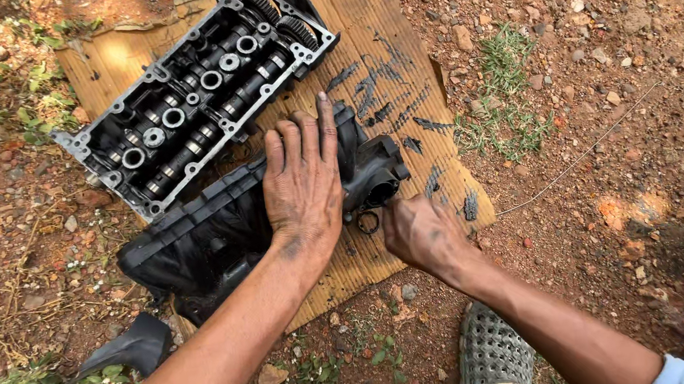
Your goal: The person scrapes carbon and grime from an intake manifold and a cylinder head using a small metal blade and their hands.
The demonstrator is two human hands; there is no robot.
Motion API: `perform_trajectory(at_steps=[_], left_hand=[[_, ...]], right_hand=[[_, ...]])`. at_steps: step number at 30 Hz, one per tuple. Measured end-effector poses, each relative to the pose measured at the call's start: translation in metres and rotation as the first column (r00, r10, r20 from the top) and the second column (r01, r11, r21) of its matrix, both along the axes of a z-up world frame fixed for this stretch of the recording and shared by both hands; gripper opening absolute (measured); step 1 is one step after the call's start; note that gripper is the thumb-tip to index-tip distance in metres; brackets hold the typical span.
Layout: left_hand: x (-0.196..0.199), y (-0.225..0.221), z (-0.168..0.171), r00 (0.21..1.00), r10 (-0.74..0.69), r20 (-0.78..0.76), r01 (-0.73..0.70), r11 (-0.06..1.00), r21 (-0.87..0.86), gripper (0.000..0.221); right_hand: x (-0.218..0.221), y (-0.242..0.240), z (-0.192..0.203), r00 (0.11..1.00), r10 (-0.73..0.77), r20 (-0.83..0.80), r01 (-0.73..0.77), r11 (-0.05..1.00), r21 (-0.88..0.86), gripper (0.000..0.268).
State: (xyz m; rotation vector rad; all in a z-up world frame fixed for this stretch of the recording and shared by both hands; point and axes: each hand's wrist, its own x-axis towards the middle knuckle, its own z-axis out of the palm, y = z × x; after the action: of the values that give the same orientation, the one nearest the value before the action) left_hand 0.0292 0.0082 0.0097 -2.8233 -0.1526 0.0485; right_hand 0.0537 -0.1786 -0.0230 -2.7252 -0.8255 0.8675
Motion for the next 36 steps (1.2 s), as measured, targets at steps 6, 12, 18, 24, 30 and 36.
perform_trajectory(at_steps=[6,12,18,24,30,36], left_hand=[[-0.005,-0.016,-0.008,0.999,-0.04,-0.003,0.04,0.99,0.139,0.079],[-0.002,-0.014,0.006,0.997,-0.025,-0.07,0.036,0.986,0.16,0.074],[-0.003,0.015,0.011,0.997,0.079,0.022,-0.082,0.978,0.19,0.044],[-0.004,0.013,0.025,0.992,0.004,0.128,-0.029,0.98,0.195,0.039],[0.0,0.002,0.029,0.998,-0.034,0.053,0.027,0.99,0.136,0.037],[-0.002,0.005,0.034,0.997,-0.08,-0.014,0.082,0.986,0.142,0.035]], right_hand=[[0.009,-0.022,-0.009,0.996,-0.082,0.023,0.082,0.997,0.001,0.034],[0.024,-0.018,-0.014,0.988,-0.076,-0.131,0.091,0.989,0.115,0.03],[0.011,-0.008,-0.026,0.829,0.145,0.541,-0.365,0.872,0.327,0.014],[0.043,0.013,-0.017,0.772,0.478,0.418,-0.355,0.871,-0.34,0.031],[0.043,0.011,-0.005,0.973,0.22,0.072,-0.196,0.949,-0.247,0.025],[0.029,0.016,-0.015,0.924,0.346,0.164,-0.266,0.887,-0.377,0.024]])
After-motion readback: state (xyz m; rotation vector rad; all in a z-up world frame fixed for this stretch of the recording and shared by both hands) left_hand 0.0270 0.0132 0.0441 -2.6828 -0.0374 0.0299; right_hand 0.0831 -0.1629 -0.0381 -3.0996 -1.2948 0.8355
